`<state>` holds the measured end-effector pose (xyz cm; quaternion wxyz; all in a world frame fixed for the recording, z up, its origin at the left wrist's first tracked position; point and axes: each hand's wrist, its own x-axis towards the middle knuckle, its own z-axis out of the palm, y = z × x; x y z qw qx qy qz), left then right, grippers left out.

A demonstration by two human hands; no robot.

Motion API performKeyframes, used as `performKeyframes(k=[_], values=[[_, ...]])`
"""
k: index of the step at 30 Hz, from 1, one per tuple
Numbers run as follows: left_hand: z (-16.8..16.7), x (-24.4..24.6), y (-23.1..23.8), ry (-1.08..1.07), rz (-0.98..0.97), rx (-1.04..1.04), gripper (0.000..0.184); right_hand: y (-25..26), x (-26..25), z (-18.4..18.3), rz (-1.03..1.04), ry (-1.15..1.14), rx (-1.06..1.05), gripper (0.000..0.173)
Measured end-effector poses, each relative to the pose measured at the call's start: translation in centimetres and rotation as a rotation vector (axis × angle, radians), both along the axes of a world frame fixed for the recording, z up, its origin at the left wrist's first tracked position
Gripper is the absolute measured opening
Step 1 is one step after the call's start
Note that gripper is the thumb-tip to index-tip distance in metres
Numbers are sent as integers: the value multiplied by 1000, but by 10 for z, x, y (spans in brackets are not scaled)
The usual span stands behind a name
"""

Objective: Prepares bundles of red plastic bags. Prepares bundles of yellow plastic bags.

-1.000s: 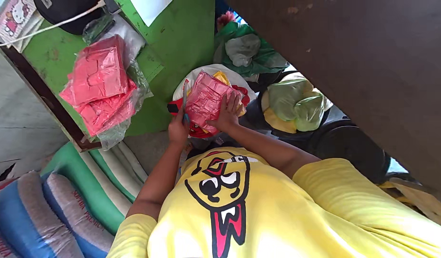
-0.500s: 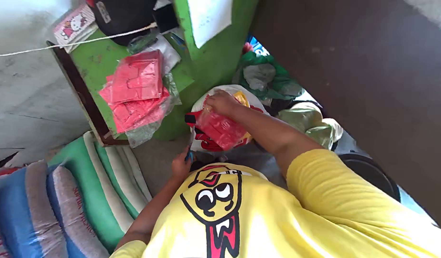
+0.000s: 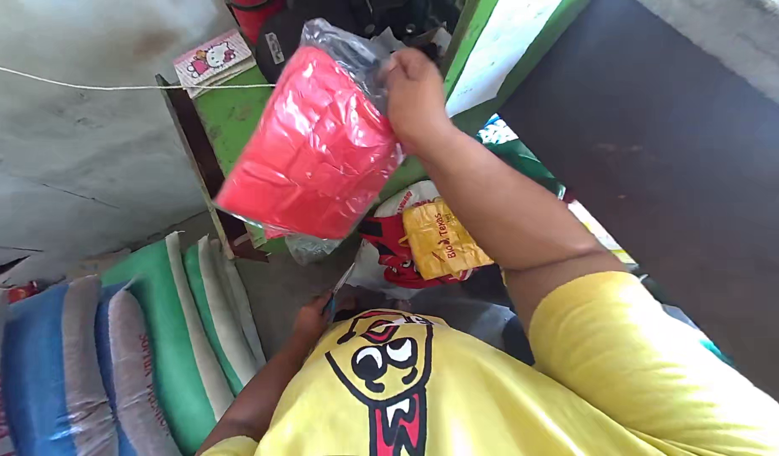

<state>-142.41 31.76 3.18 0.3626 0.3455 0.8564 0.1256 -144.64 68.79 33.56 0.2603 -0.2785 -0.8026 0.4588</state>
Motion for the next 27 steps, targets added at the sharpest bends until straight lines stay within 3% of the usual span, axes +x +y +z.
performKeyframes(k=[3, 5, 8, 12, 14, 17, 18, 21, 22, 24, 27], values=[[5, -12, -2, -5, -55, 21, 46, 0, -40, -57, -78, -202, -284, 38], [5, -17, -6, -4, -73, 24, 46, -4, -45, -97, -154, -264, -362, 40], [1, -23, -9, -1, -95, 18, 46, -9, -19, -136, -191, -126, -158, 42], [-4, -24, -11, 1, -134, 61, 45, -26, 52, -189, -210, 149, 348, 36], [-6, -23, -5, -13, -168, 57, 45, -36, 100, -223, -151, 46, 400, 34], [-2, -20, 18, -28, -221, 35, 48, -38, 167, -274, 1, -326, 271, 39], [-2, -18, 27, -22, -237, 38, 49, -35, 186, -290, 8, -457, 227, 50], [-2, -10, 55, 4, -253, 69, 49, -28, 222, -316, -115, -769, 67, 115], [0, -7, 66, 9, -246, 70, 49, -27, 225, -317, -147, -830, 30, 126], [4, 0, 88, 11, -229, 63, 49, -28, 217, -309, -203, -875, -29, 134], [8, 12, 114, 2, -192, 73, 51, -35, 198, -301, -182, -891, -75, 133]])
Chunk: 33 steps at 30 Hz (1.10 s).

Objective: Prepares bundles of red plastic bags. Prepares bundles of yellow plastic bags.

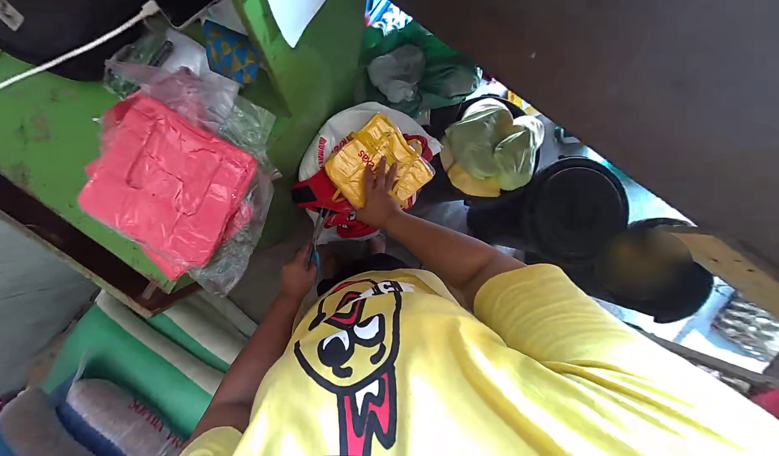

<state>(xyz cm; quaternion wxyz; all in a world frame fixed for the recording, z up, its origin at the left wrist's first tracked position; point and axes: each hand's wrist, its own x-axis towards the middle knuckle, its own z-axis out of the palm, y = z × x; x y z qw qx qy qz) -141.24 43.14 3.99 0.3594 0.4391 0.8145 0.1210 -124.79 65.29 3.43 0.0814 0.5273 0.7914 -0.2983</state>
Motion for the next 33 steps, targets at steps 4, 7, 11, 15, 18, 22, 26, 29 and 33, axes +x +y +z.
performKeyframes(k=[4, 7, 11, 15, 18, 22, 26, 29, 33], values=[[-3, 16, 18, -1, 107, 193, 52, -10, 2, -15, 258, -65, -1, 110], [-7, 24, 23, 23, 174, 314, 51, -23, 6, -11, 428, -114, 20, 85], [-7, 35, 27, 80, 198, 376, 49, -9, 11, 21, 533, -95, -146, 64], [-8, 45, 26, 191, 232, 457, 50, 31, 27, 49, 408, 233, -205, 38], [-6, 50, 26, 215, 277, 473, 51, 56, 47, 101, 235, 580, -231, 36], [-15, 57, 24, 228, 317, 504, 51, 76, 71, 122, -108, 1151, -352, 41], [-16, 67, 31, 236, 339, 496, 51, 80, 83, 72, -263, 999, -285, 62], [-7, 71, 38, 211, 359, 283, 50, 73, 90, 22, -92, 475, -140, 68], [-2, 66, 47, 93, 493, -207, 51, 57, 91, -5, 238, 157, 15, 69]])
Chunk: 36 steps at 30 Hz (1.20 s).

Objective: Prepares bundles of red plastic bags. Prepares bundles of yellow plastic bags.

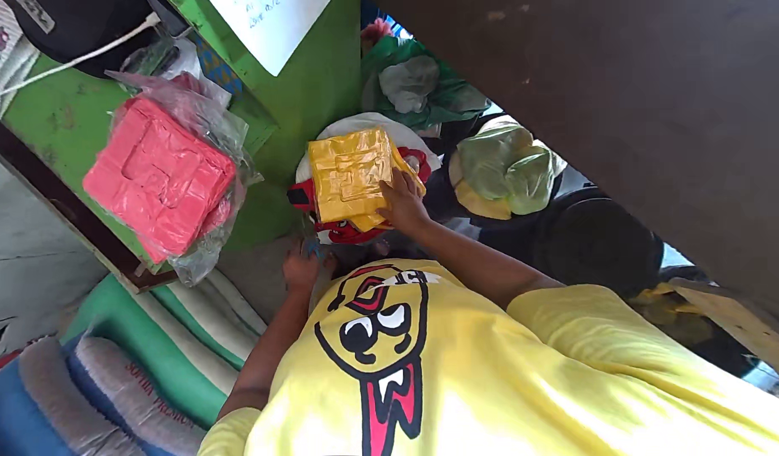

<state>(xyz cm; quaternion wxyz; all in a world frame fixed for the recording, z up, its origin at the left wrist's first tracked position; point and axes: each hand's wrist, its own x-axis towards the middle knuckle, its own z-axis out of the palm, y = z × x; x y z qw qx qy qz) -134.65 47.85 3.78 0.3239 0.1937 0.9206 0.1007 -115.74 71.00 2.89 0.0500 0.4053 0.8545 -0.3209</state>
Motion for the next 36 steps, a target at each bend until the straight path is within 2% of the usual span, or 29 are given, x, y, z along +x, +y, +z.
performKeyframes(k=[2, 4, 6, 8, 11, 13, 16, 17, 24, 30, 36], values=[[3, 0, 1, 6, 76, -27, 52, -4, -5, 3, 91, -44, 49, 74], [10, 4, 1, 63, 53, 24, 53, -5, -12, 6, 121, -83, 43, 73], [15, 9, -1, 146, -83, 172, 53, -6, -19, 9, 28, -63, -21, 77], [18, 14, 0, 229, -277, 239, 52, -8, -25, 8, -157, 30, -96, 83], [18, 21, 14, 341, -440, 141, 48, -6, -34, 7, -299, 50, -161, 84], [17, 23, 23, 366, -472, 64, 47, -6, -35, 6, -307, 42, -180, 73], [8, 24, 34, 413, -512, 87, 46, -9, -31, 4, -218, 48, -144, 36], [7, 25, 38, 413, -521, 92, 46, -11, -29, 2, -172, 58, -107, 31], [8, 39, 62, 231, -358, 72, 50, -27, -34, 14, -8, 129, -34, 30], [10, 42, 78, 251, -397, 124, 51, -48, -35, 11, 148, 166, -64, 30], [2, 41, 83, 274, -410, 128, 51, -49, -38, 10, 174, 167, -57, 29]])
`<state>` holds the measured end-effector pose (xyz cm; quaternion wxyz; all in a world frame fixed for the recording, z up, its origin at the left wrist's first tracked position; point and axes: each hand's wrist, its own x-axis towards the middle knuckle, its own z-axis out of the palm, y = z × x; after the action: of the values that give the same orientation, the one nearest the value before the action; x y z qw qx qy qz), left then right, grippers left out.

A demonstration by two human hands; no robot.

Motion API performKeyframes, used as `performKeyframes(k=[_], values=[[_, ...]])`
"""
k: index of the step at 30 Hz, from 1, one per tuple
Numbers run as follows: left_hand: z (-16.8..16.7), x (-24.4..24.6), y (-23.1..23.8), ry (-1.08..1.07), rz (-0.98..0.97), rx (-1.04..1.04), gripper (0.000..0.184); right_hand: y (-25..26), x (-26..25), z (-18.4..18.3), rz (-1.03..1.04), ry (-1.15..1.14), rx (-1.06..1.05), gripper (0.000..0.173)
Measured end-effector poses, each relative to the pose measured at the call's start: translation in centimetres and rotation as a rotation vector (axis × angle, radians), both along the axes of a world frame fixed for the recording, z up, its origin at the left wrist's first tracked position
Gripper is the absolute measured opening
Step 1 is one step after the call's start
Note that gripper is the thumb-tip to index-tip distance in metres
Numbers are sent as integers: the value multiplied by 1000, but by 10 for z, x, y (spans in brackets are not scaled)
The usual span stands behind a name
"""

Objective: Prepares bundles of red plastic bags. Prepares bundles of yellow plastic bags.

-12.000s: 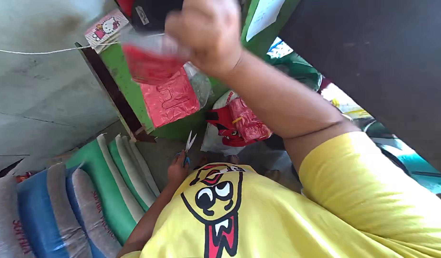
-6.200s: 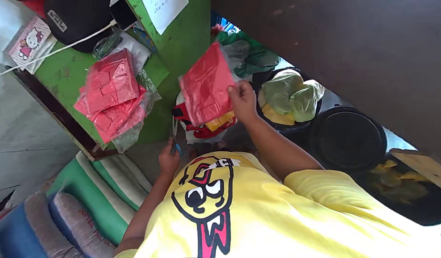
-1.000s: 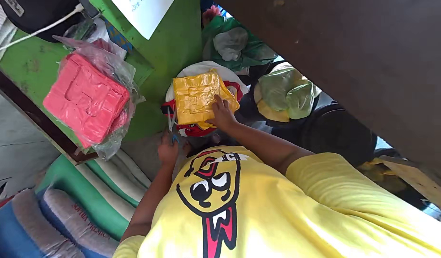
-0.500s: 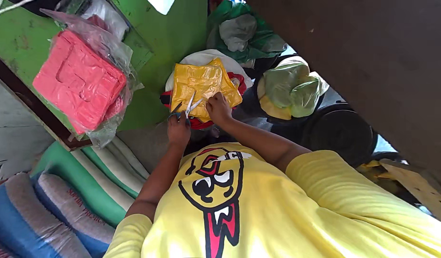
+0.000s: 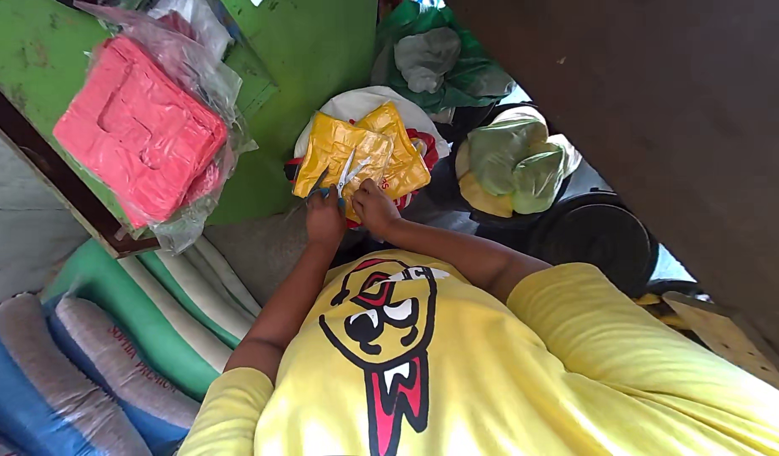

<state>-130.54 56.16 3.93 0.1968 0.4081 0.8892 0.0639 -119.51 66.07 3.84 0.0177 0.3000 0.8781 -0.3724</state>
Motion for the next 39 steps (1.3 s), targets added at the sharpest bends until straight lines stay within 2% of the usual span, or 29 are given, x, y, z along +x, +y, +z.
performKeyframes(k=[7, 13, 21, 30, 35, 39], values=[[2, -2, -4, -34, -29, 74, 47, 3, 10, -3, -93, 133, 60, 27], [6, -7, -11, -77, -38, 107, 46, 8, 19, 5, -395, 205, -33, 32], [2, -11, -4, -54, -126, 152, 45, 1, 22, 12, -390, 156, -28, 34], [13, -10, -4, -136, -118, 70, 50, -10, 24, 18, -450, 185, -42, 34], [21, -13, -14, -159, -96, 88, 53, -8, 21, 24, -538, 253, -39, 37], [27, -19, -34, -147, -97, 133, 52, 0, 14, 42, -585, 284, -53, 41]])
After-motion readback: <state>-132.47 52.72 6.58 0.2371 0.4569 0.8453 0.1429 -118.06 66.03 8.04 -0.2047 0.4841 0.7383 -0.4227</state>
